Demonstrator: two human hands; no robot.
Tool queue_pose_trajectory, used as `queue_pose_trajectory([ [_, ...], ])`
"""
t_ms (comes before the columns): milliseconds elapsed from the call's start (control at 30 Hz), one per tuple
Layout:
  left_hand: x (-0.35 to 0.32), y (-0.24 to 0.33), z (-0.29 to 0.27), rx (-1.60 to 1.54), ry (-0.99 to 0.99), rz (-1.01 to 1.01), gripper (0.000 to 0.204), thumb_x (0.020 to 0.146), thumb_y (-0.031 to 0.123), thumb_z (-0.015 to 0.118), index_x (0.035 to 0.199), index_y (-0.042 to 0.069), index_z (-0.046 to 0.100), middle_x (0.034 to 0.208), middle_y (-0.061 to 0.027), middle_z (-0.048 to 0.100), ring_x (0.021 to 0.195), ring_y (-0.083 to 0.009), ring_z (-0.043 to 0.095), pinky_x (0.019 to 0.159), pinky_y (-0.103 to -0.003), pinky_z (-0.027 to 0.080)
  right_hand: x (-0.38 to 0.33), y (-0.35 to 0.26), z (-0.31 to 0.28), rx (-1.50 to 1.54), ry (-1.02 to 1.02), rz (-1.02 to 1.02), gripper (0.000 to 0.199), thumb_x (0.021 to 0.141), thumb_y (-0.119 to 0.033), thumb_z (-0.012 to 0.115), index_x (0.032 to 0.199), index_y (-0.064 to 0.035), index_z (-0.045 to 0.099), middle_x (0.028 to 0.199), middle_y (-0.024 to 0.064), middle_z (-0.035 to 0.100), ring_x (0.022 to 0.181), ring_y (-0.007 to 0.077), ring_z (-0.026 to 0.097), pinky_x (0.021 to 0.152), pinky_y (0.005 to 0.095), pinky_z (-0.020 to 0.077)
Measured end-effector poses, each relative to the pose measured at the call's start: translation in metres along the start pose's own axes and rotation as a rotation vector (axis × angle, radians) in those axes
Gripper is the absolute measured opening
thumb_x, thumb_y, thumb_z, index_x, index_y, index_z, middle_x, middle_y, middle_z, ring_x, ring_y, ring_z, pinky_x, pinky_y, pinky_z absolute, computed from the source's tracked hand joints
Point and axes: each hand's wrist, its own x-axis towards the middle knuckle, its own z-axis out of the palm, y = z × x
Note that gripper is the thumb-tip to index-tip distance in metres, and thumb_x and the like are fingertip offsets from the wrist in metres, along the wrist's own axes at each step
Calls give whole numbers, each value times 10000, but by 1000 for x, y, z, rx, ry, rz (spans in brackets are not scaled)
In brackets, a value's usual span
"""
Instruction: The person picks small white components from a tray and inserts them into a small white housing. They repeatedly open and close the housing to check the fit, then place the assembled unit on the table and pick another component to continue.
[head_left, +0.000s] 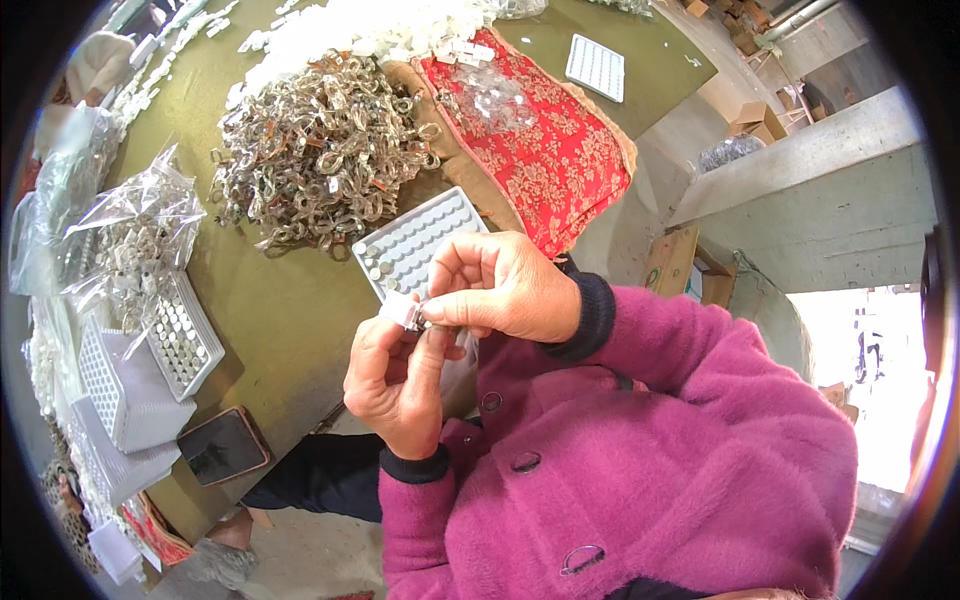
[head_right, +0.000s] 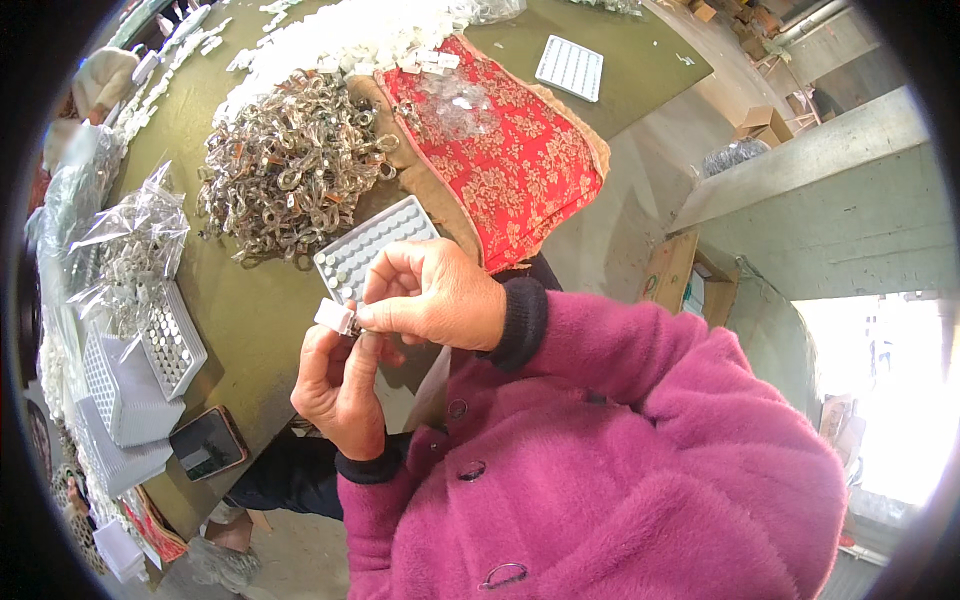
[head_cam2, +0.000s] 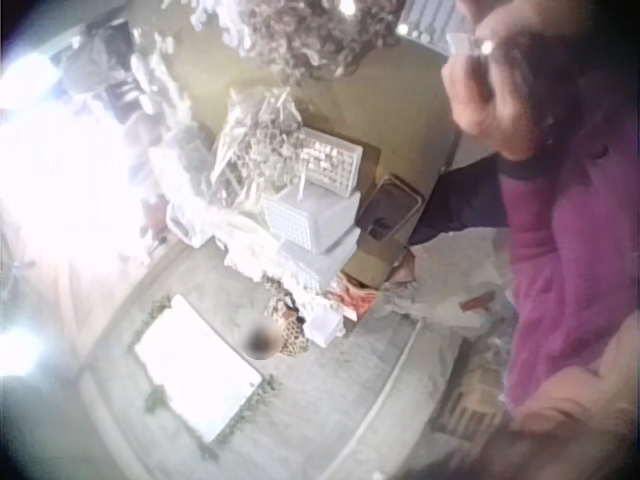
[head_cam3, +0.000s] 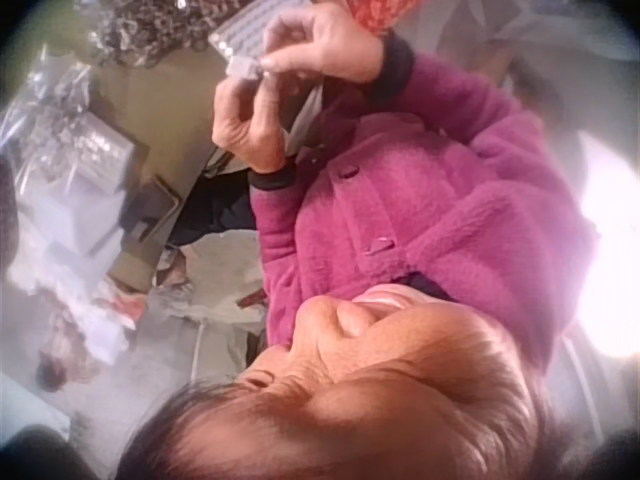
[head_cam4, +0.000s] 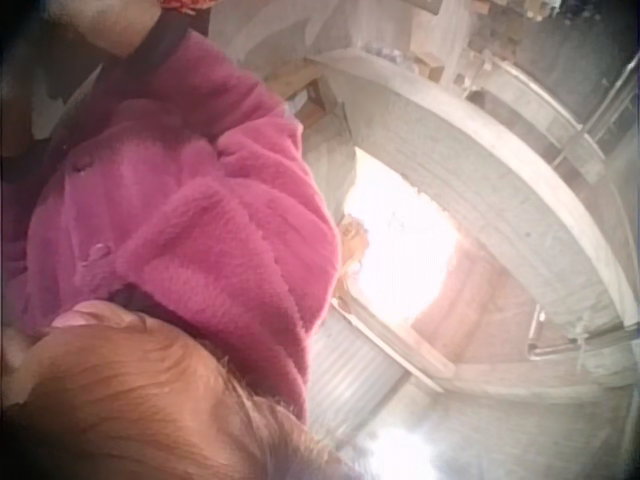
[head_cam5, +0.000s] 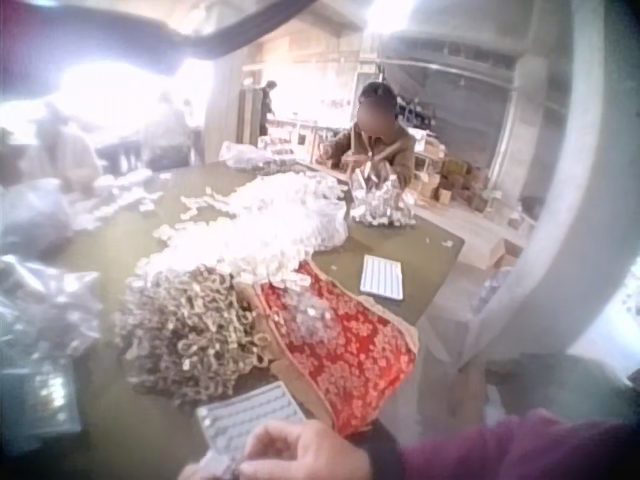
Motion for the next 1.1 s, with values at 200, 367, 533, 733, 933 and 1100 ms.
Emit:
queue_pose_trajectory([
  [200, -3, 8, -12, -389, 10, -330, 184, 982, -40, 612, 1151, -72, 677, 993, -152, 724, 725, -170, 686, 570, -292, 582, -9, 14, -1, -609, 126, -570, 157, 935, -88, 745, 1052, -21, 665, 929, 101, 694, 828, 242, 676, 739, 364, 526],
  [367, -3, 6, -10, -435, 78, -405, 269, 940, 7, 725, 1199, -37, 665, 1011, -127, 727, 706, -152, 653, 583, -269, 557, -2, 15, -7, -739, 53, -726, 152, 971, -121, 703, 1078, -16, 675, 968, 134, 668, 903, 334, 649, 817, 397, 520],
  [533, 0, -5, 0, -402, -12, -230, 349, 913, 64, 787, 1236, -6, 674, 1028, -66, 725, 705, -91, 595, 567, -224, 446, -11, 6, -7, -305, -213, -187, 262, 1083, -253, 586, 1119, -10, 678, 938, 65, 698, 764, 143, 640, 709, 303, 529],
  [733, -4, -6, 11, -528, -20, -327, 442, 1000, 131, 700, 1391, -47, 594, 1113, -98, 703, 840, -115, 613, 674, -257, 485, -12, 3, -21, -47, -223, 2, 308, 1068, -286, 604, 966, -25, 733, 843, 30, 738, 623, 67, 579, 571, 229, 463],
  [933, -5, -13, 26, -686, 68, -334, 362, 936, 53, 751, 1281, -23, 670, 1114, -152, 733, 837, -161, 661, 649, -265, 501, -22, 0, -34, -166, -179, 12, 301, 1019, -327, 672, 904, -57, 742, 793, 1, 701, 633, 67, 601, 570, 226, 471],
  [1100, 0, -9, 17, -434, -78, -175, 316, 912, -1, 755, 1223, -24, 702, 1083, -156, 723, 803, -187, 692, 681, -298, 575, -22, -5, -41, -183, -170, 23, 306, 997, -344, 708, 923, -49, 748, 763, -5, 655, 623, 66, 598, 585, 245, 510],
])
